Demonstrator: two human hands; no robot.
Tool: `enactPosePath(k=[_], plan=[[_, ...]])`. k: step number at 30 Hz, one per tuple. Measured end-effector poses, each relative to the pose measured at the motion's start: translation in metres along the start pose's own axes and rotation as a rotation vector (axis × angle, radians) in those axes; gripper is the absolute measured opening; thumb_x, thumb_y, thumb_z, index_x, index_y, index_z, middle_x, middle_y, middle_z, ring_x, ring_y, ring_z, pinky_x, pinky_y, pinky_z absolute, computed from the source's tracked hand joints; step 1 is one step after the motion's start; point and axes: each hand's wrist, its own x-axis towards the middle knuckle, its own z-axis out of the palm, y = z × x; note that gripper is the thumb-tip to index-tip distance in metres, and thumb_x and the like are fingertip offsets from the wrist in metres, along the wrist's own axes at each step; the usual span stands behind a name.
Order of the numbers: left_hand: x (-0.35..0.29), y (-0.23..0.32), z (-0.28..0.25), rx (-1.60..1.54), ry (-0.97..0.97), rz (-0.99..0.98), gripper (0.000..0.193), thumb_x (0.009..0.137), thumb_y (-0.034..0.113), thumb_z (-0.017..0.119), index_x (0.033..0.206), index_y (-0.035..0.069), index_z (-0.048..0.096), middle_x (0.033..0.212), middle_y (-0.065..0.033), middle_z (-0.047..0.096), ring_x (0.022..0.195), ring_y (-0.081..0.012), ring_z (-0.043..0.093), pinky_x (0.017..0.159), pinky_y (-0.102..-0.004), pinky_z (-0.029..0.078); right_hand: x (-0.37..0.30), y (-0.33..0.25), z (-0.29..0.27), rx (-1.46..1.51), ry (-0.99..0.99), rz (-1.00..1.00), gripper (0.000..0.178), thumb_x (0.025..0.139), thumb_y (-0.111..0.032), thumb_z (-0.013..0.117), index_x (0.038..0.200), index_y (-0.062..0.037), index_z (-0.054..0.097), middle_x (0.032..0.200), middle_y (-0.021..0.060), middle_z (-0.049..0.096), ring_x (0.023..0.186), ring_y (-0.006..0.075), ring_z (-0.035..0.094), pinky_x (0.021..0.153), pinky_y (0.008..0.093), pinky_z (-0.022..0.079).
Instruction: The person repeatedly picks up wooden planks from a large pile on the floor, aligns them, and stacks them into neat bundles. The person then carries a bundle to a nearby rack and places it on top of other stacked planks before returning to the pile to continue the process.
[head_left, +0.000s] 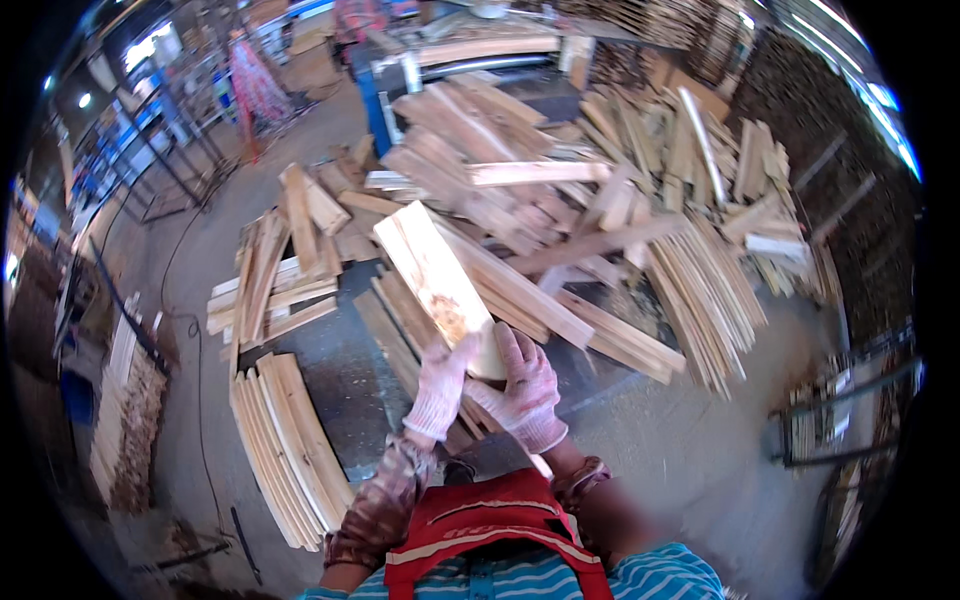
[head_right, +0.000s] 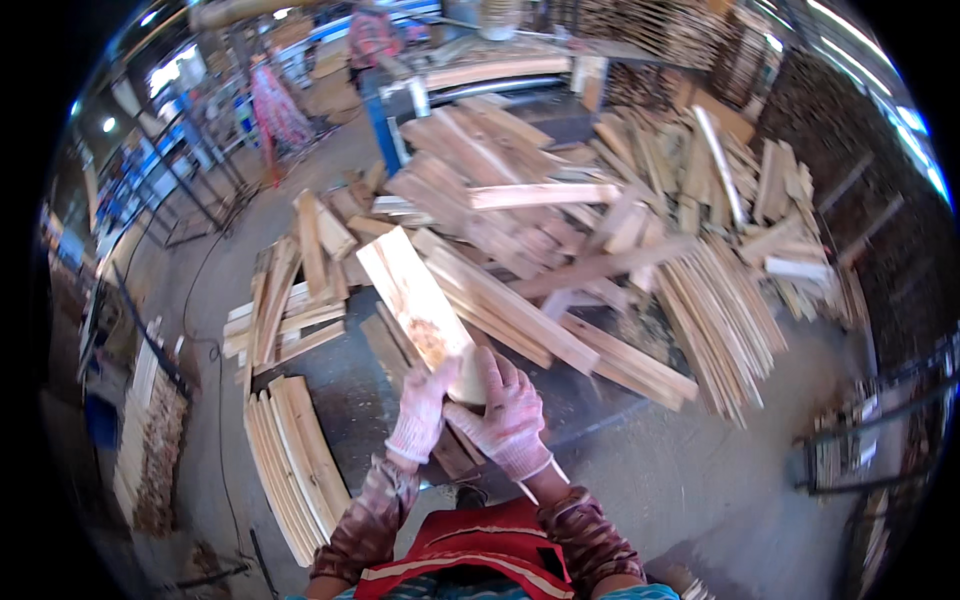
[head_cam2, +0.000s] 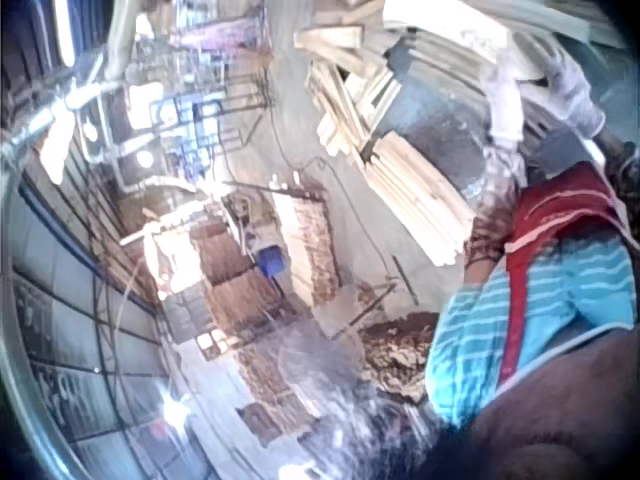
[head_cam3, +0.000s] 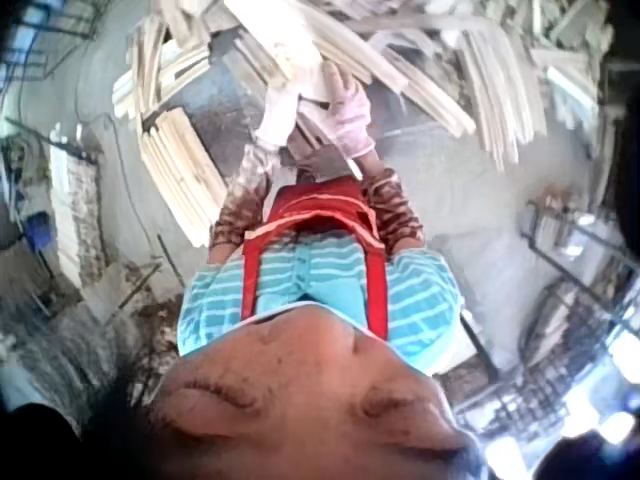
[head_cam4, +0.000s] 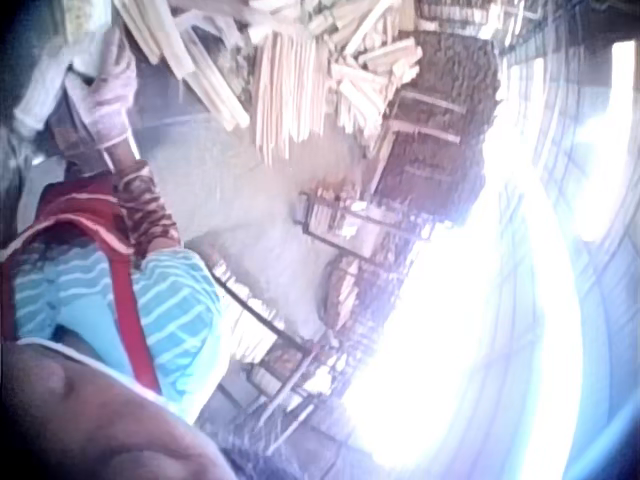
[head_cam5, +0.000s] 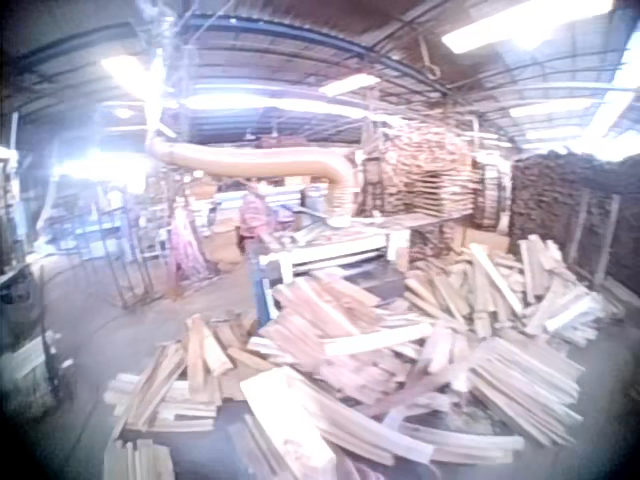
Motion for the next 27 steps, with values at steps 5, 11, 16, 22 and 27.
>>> enactPosePath(k=[5, 11, 16, 22, 27], plan=[[0.018, -0.002, 0.090, -0.357, -0.235, 0.005, 0.037, 0.093, 0.018, 0.073, 0.123, 0.000, 0.063, 0.111, -0.0086, 0.070, 0.097, -0.0190, 0.069, 0.088, -0.0323, 0.057, -0.082, 0.080, -0.123, 0.832, -0.099, 0.571, 0.068, 0.103, -0.051, 0.053, 0.143, 0.0030, 0.051, 0.125, 0.0158, 0.067, 0.117, 0.0227, 0.062, 0.104, 0.0346, 0.047], [0.042, -0.050, 0.217, -0.397, -0.381, -0.144, 0.033, 0.093, 0.014, 0.070, 0.122, -0.001, 0.063, 0.109, -0.0085, 0.070, 0.096, -0.0206, 0.069, 0.089, -0.0342, 0.058, -0.224, 0.126, -0.214, 1.102, 0.081, 0.774, 0.089, 0.100, -0.071, 0.035, 0.140, 0.0062, 0.053, 0.132, 0.0217, 0.064, 0.121, 0.0278, 0.063, 0.106, 0.0401, 0.047], [0.040, -0.077, 0.300, -0.294, -0.677, -0.354, 0.044, 0.094, 0.023, 0.068, 0.129, -0.002, 0.060, 0.115, -0.0095, 0.069, 0.102, -0.0228, 0.067, 0.091, -0.0364, 0.057, -0.264, 0.126, -0.227, 0.797, 0.036, 0.739, 0.049, 0.097, -0.033, 0.065, 0.133, -0.0006, 0.061, 0.113, 0.0035, 0.067, 0.104, 0.0121, 0.060, 0.091, 0.0324, 0.051], [0.044, -0.143, 0.427, -0.110, -0.730, -0.370, 0.044, 0.098, 0.024, 0.062, 0.135, 0.001, 0.057, 0.124, -0.0120, 0.067, 0.110, -0.0276, 0.066, 0.098, -0.0406, 0.055, -0.305, 0.124, -0.241, 1.022, 0.292, 0.892, 0.054, 0.099, -0.046, 0.060, 0.132, -0.0032, 0.060, 0.094, 0.0078, 0.071, 0.077, 0.0141, 0.067, 0.065, 0.0286, 0.055], [0.006, -0.186, 0.543, -0.067, -0.750, -0.669, 0.040, 0.097, 0.030, 0.065, 0.127, 0.005, 0.060, 0.121, -0.0130, 0.070, 0.105, -0.0305, 0.069, 0.091, -0.0443, 0.059, -0.367, 0.122, -0.260, 1.447, 1.255, 0.604, 0.074, 0.101, -0.064, 0.039, 0.124, 0.0036, 0.057, 0.102, 0.0201, 0.073, 0.080, 0.0301, 0.071, 0.066, 0.0374, 0.056]])
